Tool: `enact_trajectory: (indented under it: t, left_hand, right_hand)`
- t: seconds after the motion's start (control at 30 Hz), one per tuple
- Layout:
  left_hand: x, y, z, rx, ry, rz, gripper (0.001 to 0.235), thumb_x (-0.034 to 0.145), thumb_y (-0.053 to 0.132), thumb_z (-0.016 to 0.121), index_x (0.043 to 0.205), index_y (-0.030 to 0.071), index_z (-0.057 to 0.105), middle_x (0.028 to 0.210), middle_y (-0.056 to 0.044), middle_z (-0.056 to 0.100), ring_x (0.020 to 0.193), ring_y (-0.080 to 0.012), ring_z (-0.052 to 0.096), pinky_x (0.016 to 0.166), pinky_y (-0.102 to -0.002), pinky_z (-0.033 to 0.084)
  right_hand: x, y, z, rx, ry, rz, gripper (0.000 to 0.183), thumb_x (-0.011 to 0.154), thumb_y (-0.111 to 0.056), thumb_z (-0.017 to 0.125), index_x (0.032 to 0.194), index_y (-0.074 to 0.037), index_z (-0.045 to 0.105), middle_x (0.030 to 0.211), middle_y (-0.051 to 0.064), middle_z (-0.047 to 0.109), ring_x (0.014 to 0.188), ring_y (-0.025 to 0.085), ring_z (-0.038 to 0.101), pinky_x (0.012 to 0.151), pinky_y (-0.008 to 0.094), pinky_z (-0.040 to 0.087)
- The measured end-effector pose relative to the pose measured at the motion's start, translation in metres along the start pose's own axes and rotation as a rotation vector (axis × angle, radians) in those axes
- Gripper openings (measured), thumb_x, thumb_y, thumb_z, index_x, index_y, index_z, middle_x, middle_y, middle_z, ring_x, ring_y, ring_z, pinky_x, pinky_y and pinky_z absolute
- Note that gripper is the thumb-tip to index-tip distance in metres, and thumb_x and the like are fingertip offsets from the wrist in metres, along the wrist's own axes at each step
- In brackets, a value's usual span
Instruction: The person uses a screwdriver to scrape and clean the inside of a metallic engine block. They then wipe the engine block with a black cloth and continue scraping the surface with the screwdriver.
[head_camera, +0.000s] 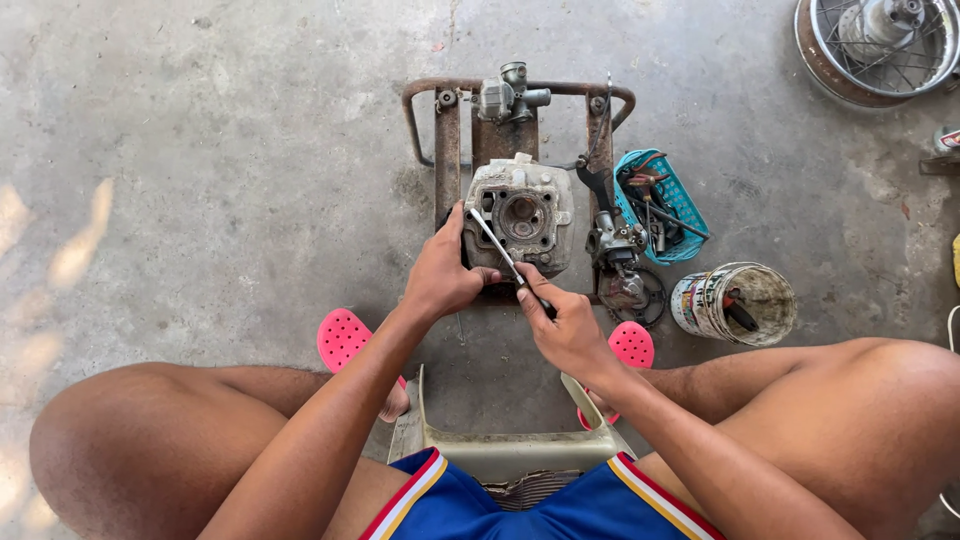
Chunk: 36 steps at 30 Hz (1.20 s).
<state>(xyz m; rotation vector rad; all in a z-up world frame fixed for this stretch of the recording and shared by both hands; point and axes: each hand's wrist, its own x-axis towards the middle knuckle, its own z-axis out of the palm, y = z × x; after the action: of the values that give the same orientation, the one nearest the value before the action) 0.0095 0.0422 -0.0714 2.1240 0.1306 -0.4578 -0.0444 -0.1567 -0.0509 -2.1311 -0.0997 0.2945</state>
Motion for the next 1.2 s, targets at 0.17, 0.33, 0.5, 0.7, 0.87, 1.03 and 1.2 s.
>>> enact_trajectory:
  t: [0.17,0.33,0.5,0.7,0.87,1.03,1.2]
  left_hand:
    - [-0.002,0.002,-0.001,-0.007,0.003,0.019,0.113,0.071,0.029,0.090,0.160,0.004,0.025,0.148,-0.021,0.055,0.137,-0.0457,0.050,0.110,-0.065,0.043]
    - [-0.005,0.007,-0.002,-0.004,0.009,0.020,0.113,0.070,0.030,0.090,0.159,0.004,0.026,0.148,-0.020,0.055,0.137,-0.0448,0.050,0.110,-0.064,0.043]
    - [-0.002,0.006,0.001,-0.041,0.026,-0.015,0.114,0.069,0.028,0.091,0.160,0.007,0.026,0.148,-0.019,0.056,0.139,-0.0422,0.049,0.114,-0.058,0.042]
    - [-0.004,0.007,0.003,-0.084,0.052,-0.033,0.114,0.067,0.025,0.092,0.160,0.008,0.029,0.147,-0.022,0.056,0.139,-0.0433,0.049,0.115,-0.057,0.042]
    - [-0.004,0.006,0.005,-0.126,0.082,-0.058,0.113,0.063,0.022,0.094,0.158,0.010,0.034,0.143,-0.024,0.059,0.136,-0.0456,0.051,0.114,-0.055,0.044]
    - [-0.002,0.008,0.005,-0.131,0.098,-0.085,0.115,0.061,0.023,0.095,0.158,0.013,0.035,0.141,-0.024,0.061,0.135,-0.0438,0.053,0.113,-0.053,0.045]
    - [-0.003,0.012,0.005,-0.147,0.110,-0.094,0.119,0.058,0.019,0.097,0.158,0.011,0.034,0.141,-0.025,0.061,0.135,-0.0440,0.053,0.114,-0.053,0.044]
  right_hand:
    - [0.000,-0.027,-0.021,-0.132,-0.051,0.012,0.041,0.101,-0.031,0.056,0.141,-0.030,0.065,0.110,0.017,0.077,0.100,0.048,0.070,0.078,0.060,0.058]
    - [-0.003,-0.034,-0.032,-0.450,-0.140,0.086,0.042,0.100,-0.040,0.051,0.140,-0.038,0.063,0.101,0.014,0.079,0.091,0.046,0.073,0.079,0.060,0.058]
    - [0.002,-0.027,-0.023,-0.678,-0.086,-0.063,0.042,0.101,-0.039,0.049,0.141,-0.038,0.059,0.080,0.019,0.072,0.075,0.048,0.072,0.067,0.061,0.060]
    - [0.001,-0.027,-0.016,-0.694,-0.053,-0.082,0.041,0.101,-0.034,0.049,0.141,-0.036,0.060,0.078,0.018,0.071,0.073,0.049,0.072,0.064,0.061,0.060]
    - [-0.003,-0.036,-0.017,-0.402,-0.099,-0.006,0.044,0.099,-0.030,0.051,0.142,-0.032,0.061,0.088,0.025,0.074,0.083,0.053,0.070,0.067,0.066,0.056]
    - [-0.006,-0.040,-0.016,-0.258,-0.064,0.007,0.042,0.098,-0.027,0.054,0.138,-0.028,0.064,0.098,0.024,0.075,0.089,0.051,0.070,0.068,0.065,0.056]
    - [-0.009,-0.026,-0.005,-0.114,-0.014,-0.039,0.040,0.099,-0.023,0.055,0.138,-0.023,0.066,0.103,0.023,0.076,0.094,0.048,0.071,0.070,0.057,0.058]
